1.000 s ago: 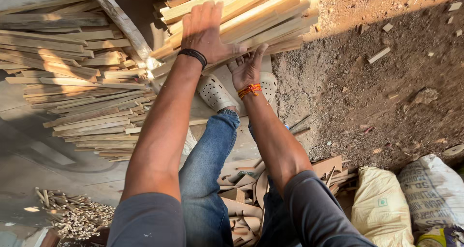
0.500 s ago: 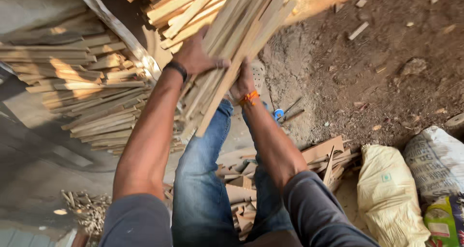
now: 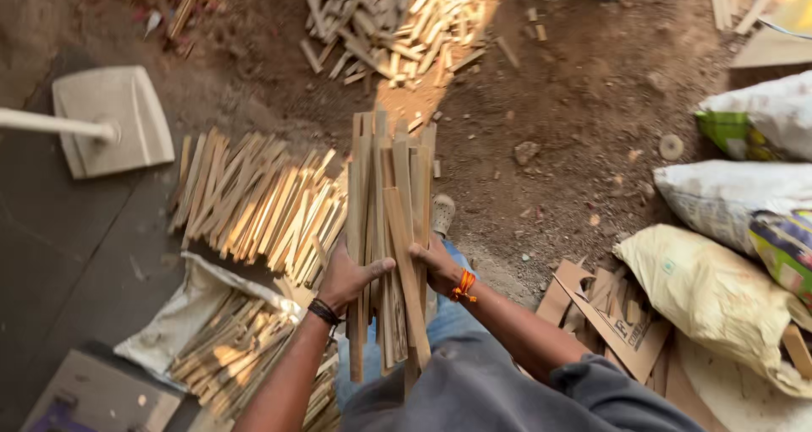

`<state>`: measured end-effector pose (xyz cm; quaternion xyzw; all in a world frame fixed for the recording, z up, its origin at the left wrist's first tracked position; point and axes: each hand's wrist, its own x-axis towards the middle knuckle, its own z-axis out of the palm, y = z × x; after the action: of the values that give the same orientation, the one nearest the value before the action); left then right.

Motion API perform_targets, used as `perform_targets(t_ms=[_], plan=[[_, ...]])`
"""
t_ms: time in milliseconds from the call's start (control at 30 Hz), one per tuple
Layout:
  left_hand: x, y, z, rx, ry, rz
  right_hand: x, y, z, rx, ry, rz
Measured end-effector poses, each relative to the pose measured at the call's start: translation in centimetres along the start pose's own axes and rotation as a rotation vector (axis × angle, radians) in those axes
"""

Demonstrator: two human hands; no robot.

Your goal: The person gathers thin wooden strips scattered on a workbench, aligns them into neat bundles by hand, and taps the ends together to square the stacks. They carry a bundle across the workshop, place it on a pile on the floor, and return to continue aligning more strips on the bench.

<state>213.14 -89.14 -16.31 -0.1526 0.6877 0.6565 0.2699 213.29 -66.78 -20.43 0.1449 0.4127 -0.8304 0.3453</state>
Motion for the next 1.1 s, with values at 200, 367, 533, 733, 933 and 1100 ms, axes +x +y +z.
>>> perform_targets(t_ms=[200,367,533,733,933,1100], plan=[[6.5,8.3,16.7,-0.076,-0.207,0.124,-6.7,-14.0,-11.2,-0.074,0.116,-0.266],[14.6,12.3,30.2,-0.115,-0.340,0.141,-10.0,-23.5,-22.8,-0.301,0.274,-0.426],[26.2,19.0,41.9,0.086,-0.451,0.297,-10.4,-33.1,-33.3,-0.137,0.372,-0.543],[40.8,29.0,57.6,0.131,-0.636,0.311,-9.9,-47.8,-46.3,-0.006,0.536,-0.619],[55.6,40.4,72.3,-0.087,-0.760,0.227,-7.9,-66.5,-59.4,0.022,0.640,-0.569],[66.2,50.1,83.5,-0.160,-0.692,0.185,-6.8,-84.3,-68.8,-0.111,0.753,-0.391]])
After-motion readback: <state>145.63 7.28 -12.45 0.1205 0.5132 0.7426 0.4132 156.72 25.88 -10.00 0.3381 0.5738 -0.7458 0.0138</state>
